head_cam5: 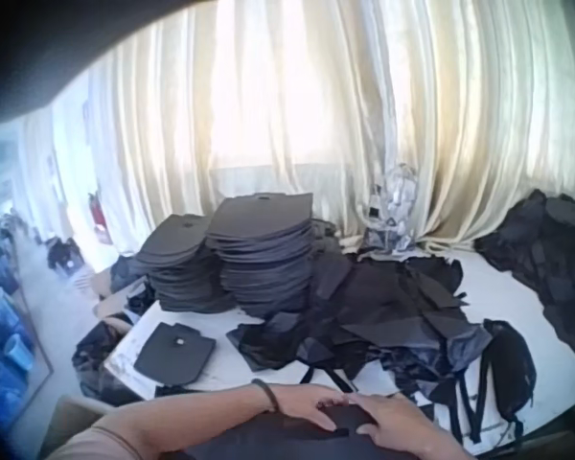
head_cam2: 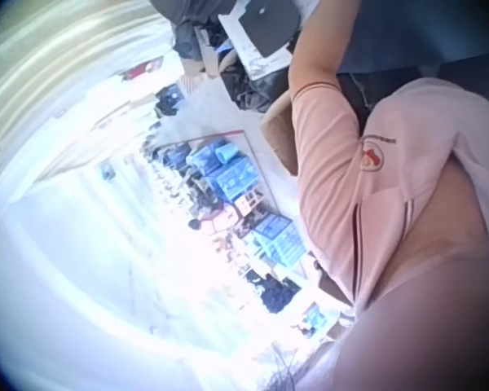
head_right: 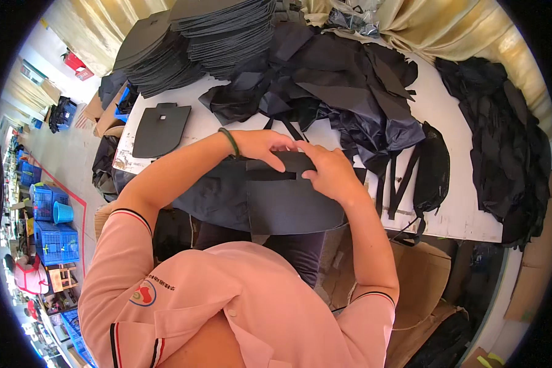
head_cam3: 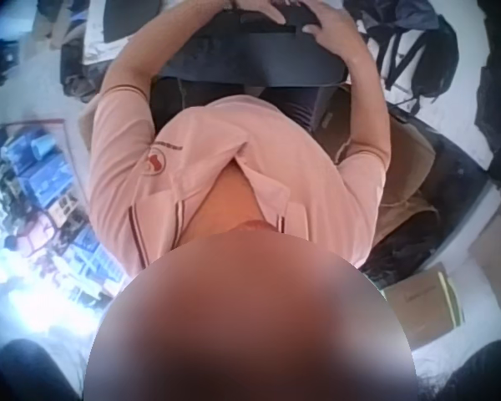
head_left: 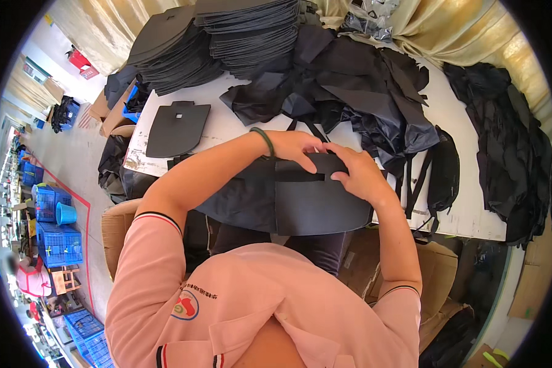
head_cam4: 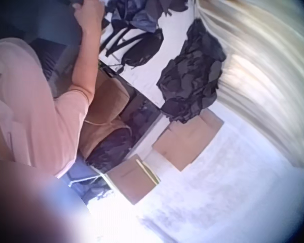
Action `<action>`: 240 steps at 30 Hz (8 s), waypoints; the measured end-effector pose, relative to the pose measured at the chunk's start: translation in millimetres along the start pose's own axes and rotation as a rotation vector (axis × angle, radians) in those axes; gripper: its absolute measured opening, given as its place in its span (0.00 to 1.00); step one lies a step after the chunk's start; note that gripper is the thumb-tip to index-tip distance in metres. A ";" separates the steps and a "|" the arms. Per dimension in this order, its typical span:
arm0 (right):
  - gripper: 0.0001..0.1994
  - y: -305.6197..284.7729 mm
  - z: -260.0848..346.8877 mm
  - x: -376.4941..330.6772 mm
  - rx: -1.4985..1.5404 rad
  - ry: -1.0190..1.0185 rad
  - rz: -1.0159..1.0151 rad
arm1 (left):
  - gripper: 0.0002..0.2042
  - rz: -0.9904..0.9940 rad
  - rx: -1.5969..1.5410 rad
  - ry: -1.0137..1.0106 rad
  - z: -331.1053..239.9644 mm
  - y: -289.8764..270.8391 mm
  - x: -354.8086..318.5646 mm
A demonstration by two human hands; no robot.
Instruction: The person is inspecting and folding black fabric pieces at a workstation in a factory setting.
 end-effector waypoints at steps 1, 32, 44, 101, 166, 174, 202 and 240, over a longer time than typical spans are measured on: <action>0.35 -1.3 0.5 -1.8 -0.020 0.014 -0.005 | 0.28 0.029 0.035 0.038 -4.6 4.7 8.3; 0.29 10.5 -11.4 -22.0 -0.303 0.100 -0.375 | 0.19 -1.167 0.840 -0.085 40.0 -128.9 -58.3; 0.18 11.2 0.3 -6.2 0.029 -0.053 -0.362 | 0.07 -1.149 0.359 -0.101 82.9 -182.0 -161.6; 0.10 -27.5 105.9 -19.0 0.213 -0.104 -0.055 | 0.16 -1.214 0.717 -0.045 6.6 -99.7 -319.9; 0.05 119.6 57.2 86.1 1.007 0.070 -0.016 | 0.35 -1.124 0.649 -0.674 211.2 -88.6 -317.3; 0.07 126.4 65.5 88.0 1.069 0.069 -0.049 | 0.27 -1.067 0.704 -0.673 210.6 -95.3 -319.4; 0.06 134.9 84.4 93.0 1.041 0.069 -0.082 | 0.24 -0.887 0.990 -0.523 213.7 -82.1 -305.4; 0.08 143.1 68.1 88.8 0.952 0.187 -0.060 | 0.20 -0.877 0.851 -0.580 200.8 -86.8 -300.1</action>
Point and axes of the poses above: each hand's wrist, its own x-axis towards the middle knuckle, its own y-axis out of the palm, z = x × y, the point moved 10 cm from there along x, towards the middle knuckle, and after that the axes turned 5 degrees about x, right-handed, at the moved point
